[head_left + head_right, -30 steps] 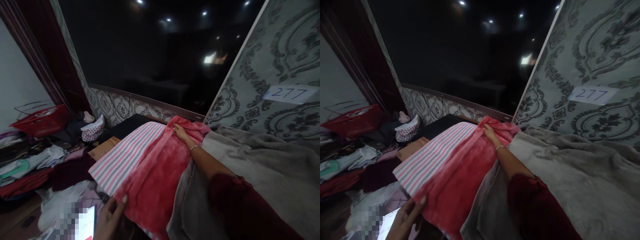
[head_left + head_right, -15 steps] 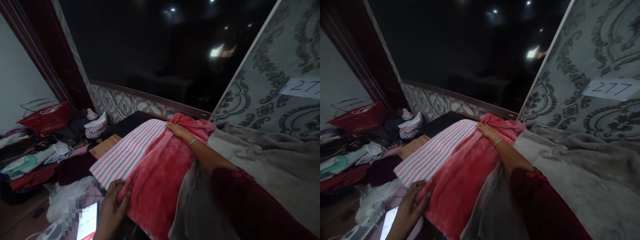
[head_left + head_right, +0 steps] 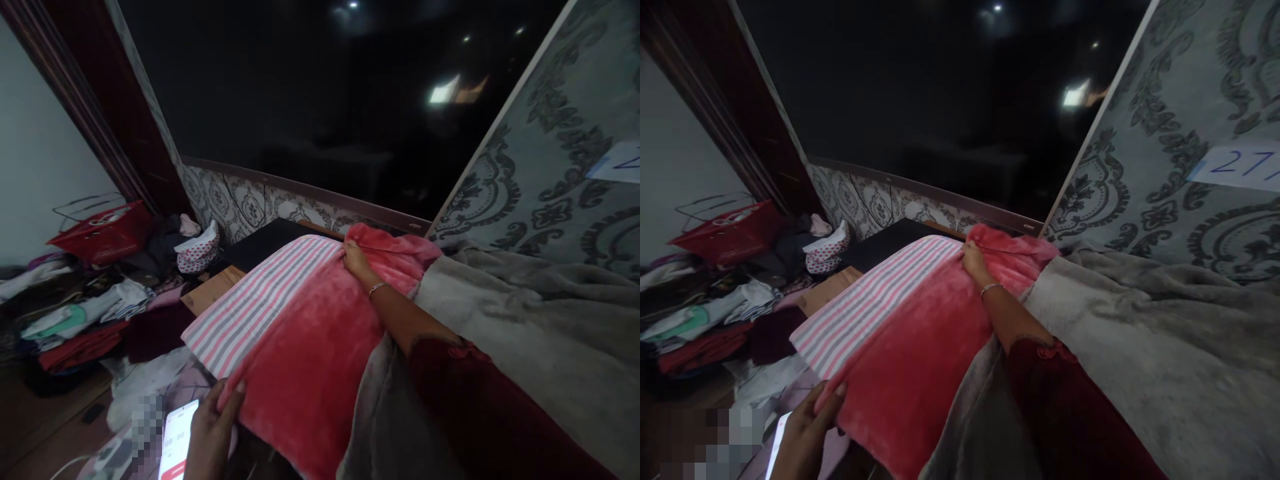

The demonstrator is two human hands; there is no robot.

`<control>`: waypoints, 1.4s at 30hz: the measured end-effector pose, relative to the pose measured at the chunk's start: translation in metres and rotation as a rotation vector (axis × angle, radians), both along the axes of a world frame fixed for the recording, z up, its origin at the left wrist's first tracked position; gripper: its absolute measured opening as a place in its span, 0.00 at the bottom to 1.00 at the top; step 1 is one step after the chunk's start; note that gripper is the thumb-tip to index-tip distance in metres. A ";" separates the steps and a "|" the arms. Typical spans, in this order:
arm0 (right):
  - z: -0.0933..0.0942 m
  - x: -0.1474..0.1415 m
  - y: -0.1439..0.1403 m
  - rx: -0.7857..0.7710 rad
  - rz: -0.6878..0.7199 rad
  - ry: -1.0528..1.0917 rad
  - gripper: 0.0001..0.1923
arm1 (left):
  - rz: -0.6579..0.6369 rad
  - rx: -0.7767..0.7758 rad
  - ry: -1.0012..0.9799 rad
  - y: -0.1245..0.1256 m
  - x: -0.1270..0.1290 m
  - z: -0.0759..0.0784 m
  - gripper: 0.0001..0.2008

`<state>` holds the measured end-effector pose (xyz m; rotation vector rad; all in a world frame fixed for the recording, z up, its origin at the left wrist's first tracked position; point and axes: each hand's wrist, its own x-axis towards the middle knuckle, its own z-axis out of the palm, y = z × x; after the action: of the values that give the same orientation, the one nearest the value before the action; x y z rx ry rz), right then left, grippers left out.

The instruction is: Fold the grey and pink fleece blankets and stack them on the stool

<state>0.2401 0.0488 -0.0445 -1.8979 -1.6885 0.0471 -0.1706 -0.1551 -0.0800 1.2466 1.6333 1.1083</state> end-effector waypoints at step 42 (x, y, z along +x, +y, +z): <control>0.008 -0.009 -0.556 0.117 -0.273 0.128 0.29 | -1.362 0.711 0.550 -0.008 0.297 0.128 0.38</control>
<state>0.2315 -0.5068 -0.0368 -1.9750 -1.3090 -0.0362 0.1263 -0.1633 0.0480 2.6526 0.2775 0.3983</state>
